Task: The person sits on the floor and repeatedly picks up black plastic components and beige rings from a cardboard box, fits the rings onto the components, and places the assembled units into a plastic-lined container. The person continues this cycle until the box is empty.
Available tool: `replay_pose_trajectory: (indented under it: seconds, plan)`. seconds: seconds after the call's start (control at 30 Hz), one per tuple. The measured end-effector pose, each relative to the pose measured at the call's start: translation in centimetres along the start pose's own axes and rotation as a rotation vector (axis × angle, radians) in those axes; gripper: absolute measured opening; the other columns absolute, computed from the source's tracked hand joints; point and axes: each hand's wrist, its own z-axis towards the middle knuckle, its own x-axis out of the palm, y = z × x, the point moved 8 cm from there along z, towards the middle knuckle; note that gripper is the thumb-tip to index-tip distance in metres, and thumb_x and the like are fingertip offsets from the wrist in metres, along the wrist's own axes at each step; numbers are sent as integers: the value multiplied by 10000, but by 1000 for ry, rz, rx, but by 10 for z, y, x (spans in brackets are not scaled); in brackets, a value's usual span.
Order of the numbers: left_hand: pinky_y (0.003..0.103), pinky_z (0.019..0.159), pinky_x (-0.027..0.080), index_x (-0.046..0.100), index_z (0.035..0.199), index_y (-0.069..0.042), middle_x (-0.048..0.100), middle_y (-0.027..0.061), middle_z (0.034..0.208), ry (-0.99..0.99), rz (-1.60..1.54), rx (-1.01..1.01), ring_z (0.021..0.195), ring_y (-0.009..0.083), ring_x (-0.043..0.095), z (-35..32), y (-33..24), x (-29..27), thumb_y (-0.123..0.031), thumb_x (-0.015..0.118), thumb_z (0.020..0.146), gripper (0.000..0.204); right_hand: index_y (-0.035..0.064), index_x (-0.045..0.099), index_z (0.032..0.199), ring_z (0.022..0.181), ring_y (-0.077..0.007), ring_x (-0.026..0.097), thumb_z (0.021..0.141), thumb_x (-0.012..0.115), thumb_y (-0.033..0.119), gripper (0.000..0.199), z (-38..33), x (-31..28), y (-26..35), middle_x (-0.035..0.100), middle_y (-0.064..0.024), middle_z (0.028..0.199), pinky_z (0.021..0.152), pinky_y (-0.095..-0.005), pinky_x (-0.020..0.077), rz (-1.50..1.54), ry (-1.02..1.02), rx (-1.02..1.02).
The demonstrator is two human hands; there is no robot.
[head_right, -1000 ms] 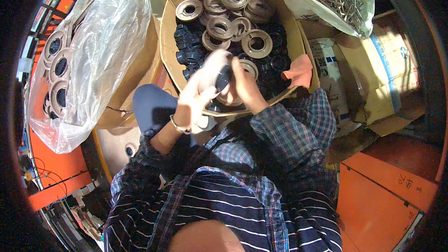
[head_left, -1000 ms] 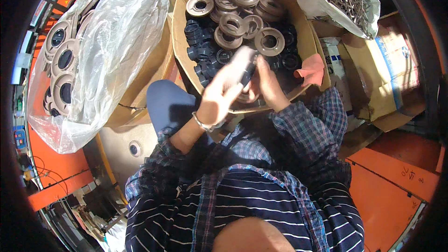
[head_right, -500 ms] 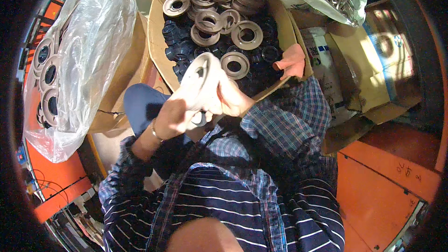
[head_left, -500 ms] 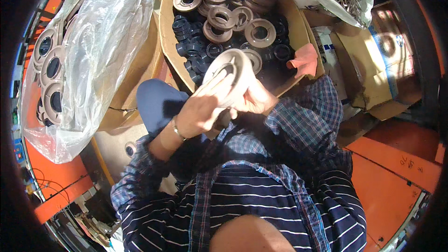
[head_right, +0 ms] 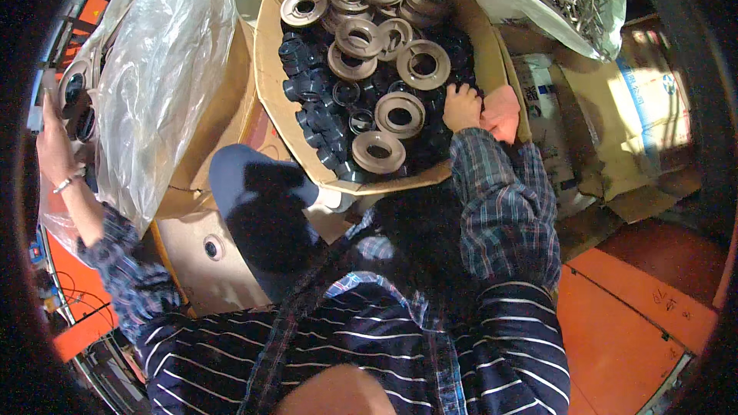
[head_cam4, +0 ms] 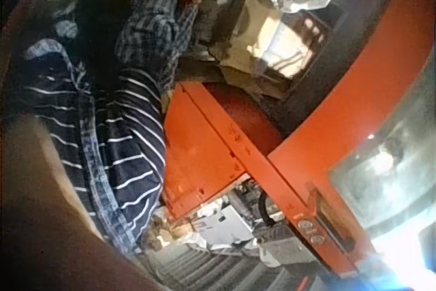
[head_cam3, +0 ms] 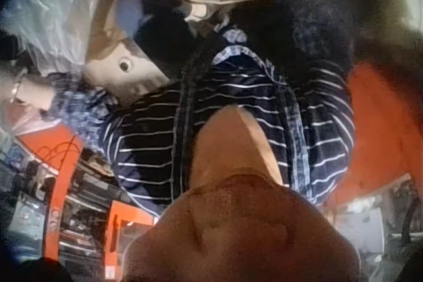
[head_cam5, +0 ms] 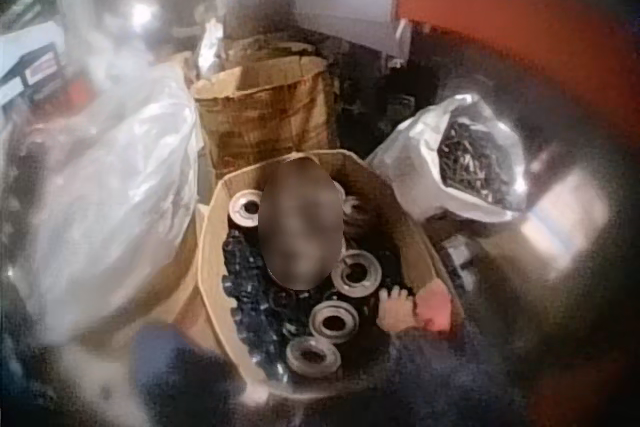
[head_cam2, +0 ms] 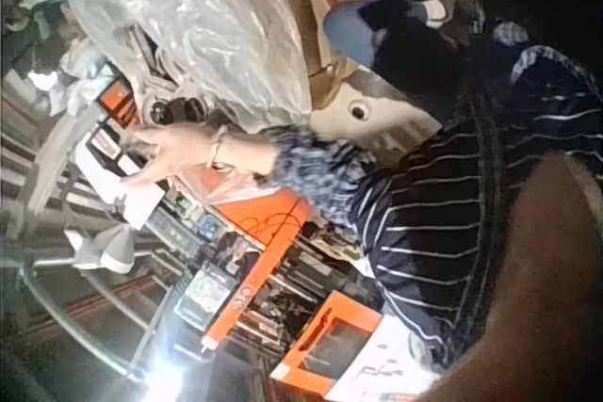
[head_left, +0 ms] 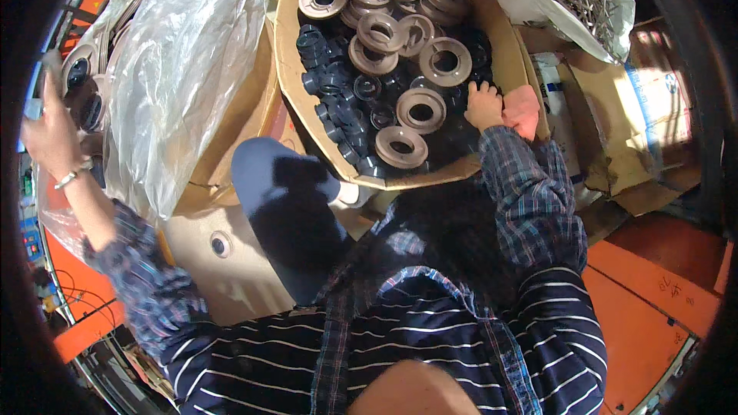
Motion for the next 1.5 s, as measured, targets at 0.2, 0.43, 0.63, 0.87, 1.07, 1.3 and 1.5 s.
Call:
replay_pose_trajectory:
  seconds: [0.2,0.43,0.63,0.87,1.07,1.3,1.5]
  plan:
    - [461,833,526,637,1174,-51,668,218,1050,584,-865,217,987,410,633,-159,-305,141,-234,643,847,375,81,605,1063,940,-365,660,866,625,169,216,15,29,-17,638,-177,1036,776,-467,562,283,-19,167]
    - [468,881,485,636,1081,-89,663,101,1036,1177,-428,236,1038,291,627,-366,-415,281,-250,801,685,458,45,690,1073,1074,-372,647,807,704,365,417,12,-28,3,681,-196,1123,888,-489,523,276,336,-5]
    - [419,904,515,670,1052,-7,650,195,1095,1484,-725,-350,1041,379,645,-372,-379,269,-207,759,760,365,-34,683,936,1044,-418,642,838,730,341,391,18,-103,17,670,-258,1134,880,-479,512,673,106,49]
    - [335,754,569,569,1271,-23,651,65,1072,926,-1894,-1513,915,171,656,-310,-303,205,-173,654,953,362,-49,545,776,1301,-385,492,877,715,164,291,-34,-197,83,467,-253,1460,1055,-421,402,1020,-382,-471]
    - [265,636,568,594,1251,-35,655,21,980,839,-1901,-1680,785,114,656,-297,-273,134,-155,578,999,279,-21,523,1134,1238,-349,566,775,820,143,494,-84,-215,121,555,-254,1305,1014,-388,454,1211,42,-496]
    - [273,774,554,563,1273,13,653,61,1084,777,-1989,-1487,923,124,648,-280,-275,101,-54,589,976,306,-15,529,1348,1238,-355,535,749,842,216,714,-107,-238,107,558,-211,1346,1055,-410,433,1118,-327,-642]
    - [298,892,526,495,1350,57,653,108,1177,730,-1736,-1188,1011,147,642,-265,-282,91,-44,586,967,407,-17,539,1342,1172,-315,596,759,845,202,694,-107,-240,102,609,-186,1297,1022,-375,465,1249,-392,-586]
